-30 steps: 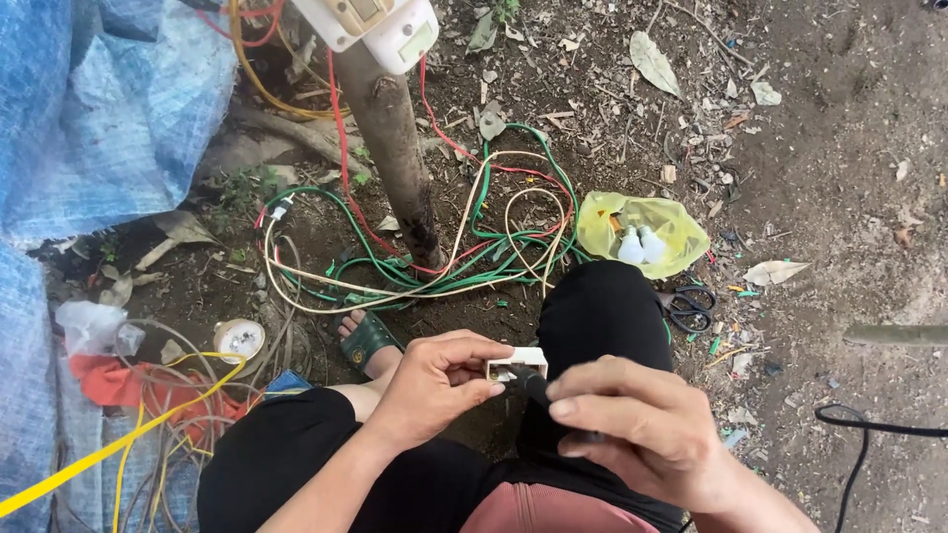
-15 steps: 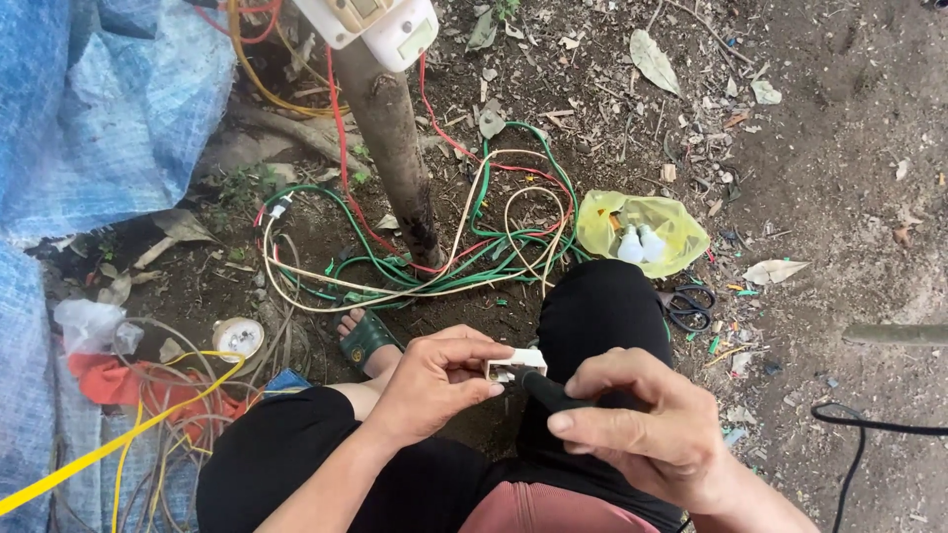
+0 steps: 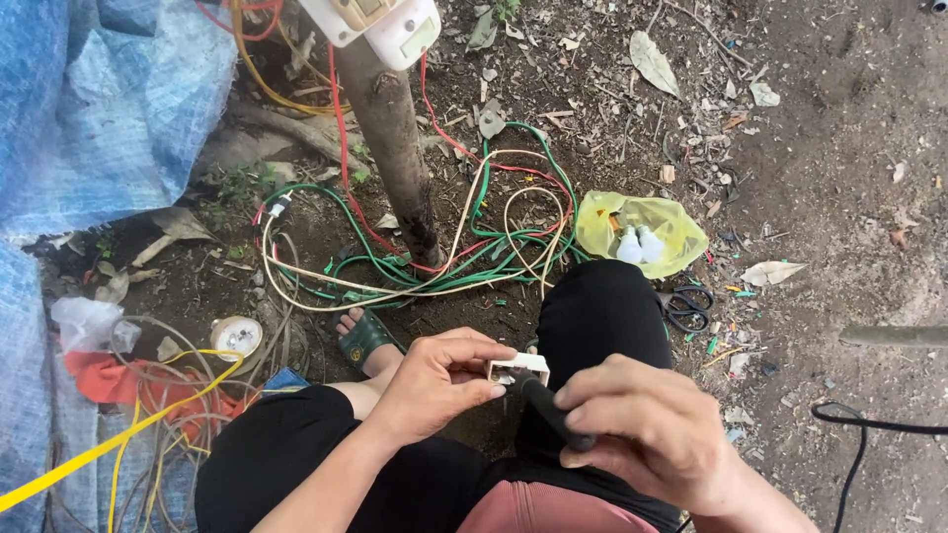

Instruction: The person uses a screwdriver to tighten screws on a yellow electrical box mounted on a wooden post. They then reach into a plastic bag to retrieve a small white electrical component and use the screwdriver to adjust it.

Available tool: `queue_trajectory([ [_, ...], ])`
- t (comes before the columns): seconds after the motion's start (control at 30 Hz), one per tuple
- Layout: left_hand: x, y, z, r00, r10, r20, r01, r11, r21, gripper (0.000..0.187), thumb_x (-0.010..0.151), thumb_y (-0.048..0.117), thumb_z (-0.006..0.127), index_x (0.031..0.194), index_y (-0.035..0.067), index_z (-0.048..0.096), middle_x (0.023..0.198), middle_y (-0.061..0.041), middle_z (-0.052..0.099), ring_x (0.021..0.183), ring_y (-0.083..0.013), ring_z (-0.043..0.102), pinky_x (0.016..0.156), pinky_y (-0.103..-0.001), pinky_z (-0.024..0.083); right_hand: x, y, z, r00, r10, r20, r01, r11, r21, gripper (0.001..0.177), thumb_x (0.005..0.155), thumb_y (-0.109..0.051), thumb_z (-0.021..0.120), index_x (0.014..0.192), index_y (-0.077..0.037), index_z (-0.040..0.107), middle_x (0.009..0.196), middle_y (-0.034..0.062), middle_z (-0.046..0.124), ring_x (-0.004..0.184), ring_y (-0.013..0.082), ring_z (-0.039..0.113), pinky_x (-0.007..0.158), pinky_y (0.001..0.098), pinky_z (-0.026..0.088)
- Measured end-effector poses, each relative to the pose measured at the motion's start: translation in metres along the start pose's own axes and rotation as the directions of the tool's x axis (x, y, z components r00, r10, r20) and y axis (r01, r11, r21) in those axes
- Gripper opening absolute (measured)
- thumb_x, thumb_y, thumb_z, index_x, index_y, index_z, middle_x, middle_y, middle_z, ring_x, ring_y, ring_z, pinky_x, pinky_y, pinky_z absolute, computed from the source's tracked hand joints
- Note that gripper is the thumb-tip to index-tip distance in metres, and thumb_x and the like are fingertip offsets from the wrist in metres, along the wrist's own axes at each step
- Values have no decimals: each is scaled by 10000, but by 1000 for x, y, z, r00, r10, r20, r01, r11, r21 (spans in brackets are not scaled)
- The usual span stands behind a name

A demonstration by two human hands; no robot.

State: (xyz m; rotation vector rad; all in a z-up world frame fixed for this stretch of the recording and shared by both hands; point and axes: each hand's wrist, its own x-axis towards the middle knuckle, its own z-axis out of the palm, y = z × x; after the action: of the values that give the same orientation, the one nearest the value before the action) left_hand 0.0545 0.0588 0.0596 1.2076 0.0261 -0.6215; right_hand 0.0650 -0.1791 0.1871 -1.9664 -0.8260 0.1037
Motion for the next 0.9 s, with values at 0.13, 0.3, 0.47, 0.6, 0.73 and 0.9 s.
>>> queue_trajectory([
  [0.13, 0, 3, 1, 1000, 0, 7, 0, 1000, -13, 377, 748, -89, 754, 1117, -21, 790, 1061, -71, 719, 796, -107, 626, 709, -209, 507, -12, 5, 1, 995, 78, -55, -79, 997, -16, 419, 728, -173, 882, 1063, -127, 634, 1133, 110, 752, 938, 201, 810, 759, 267, 672],
  [0.3, 0, 3, 1, 1000, 9, 3, -9, 1000, 25, 382, 747, -106, 733, 1113, -13, 792, 1050, -62, 720, 788, -98, 621, 699, -203, 498, -4, -3, 2, 994, 105, -8, -105, 994, 8, 210, 797, -17, 756, 983, -89, 688, 1082, 103, 774, 842, 166, 820, 676, 234, 657],
  [0.47, -1, 4, 2, 1000, 1, 4, -1, 1000, 10, 375, 745, -105, 743, 1105, -13, 790, 1064, -62, 723, 798, -105, 627, 723, -214, 513, -10, 2, 5, 987, 125, -102, -134, 987, -84, 412, 688, -175, 906, 1000, -118, 642, 1083, 84, 767, 874, 160, 806, 731, 238, 652],
  [0.6, -1, 3, 1, 1000, 8, 17, -7, 1000, -13, 380, 753, -109, 740, 1118, -14, 784, 1076, -63, 718, 808, -105, 630, 728, -211, 509, -13, 3, 8, 976, 165, -140, -177, 981, -82, 331, 699, -211, 889, 939, -122, 678, 1082, 91, 744, 784, 116, 753, 655, 211, 613],
  [0.73, -1, 5, 1, 1000, -8, -2, 8, 999, 43, 371, 742, -100, 746, 1097, -6, 798, 1031, -51, 732, 765, -92, 615, 685, -202, 491, -5, -4, 5, 983, 152, -102, -161, 983, -87, 179, 747, -89, 830, 913, -143, 788, 970, 19, 697, 697, 81, 685, 566, 189, 531],
  [0.9, 0, 4, 1, 1000, -16, 5, 16, 999, 30, 375, 735, -91, 756, 1100, -12, 796, 1036, -60, 738, 774, -103, 636, 707, -212, 516, 2, -1, -2, 998, 8, -60, -7, 1000, 23, 345, 810, 39, 754, 1082, -115, 608, 1075, 83, 786, 843, 163, 809, 693, 241, 661],
])
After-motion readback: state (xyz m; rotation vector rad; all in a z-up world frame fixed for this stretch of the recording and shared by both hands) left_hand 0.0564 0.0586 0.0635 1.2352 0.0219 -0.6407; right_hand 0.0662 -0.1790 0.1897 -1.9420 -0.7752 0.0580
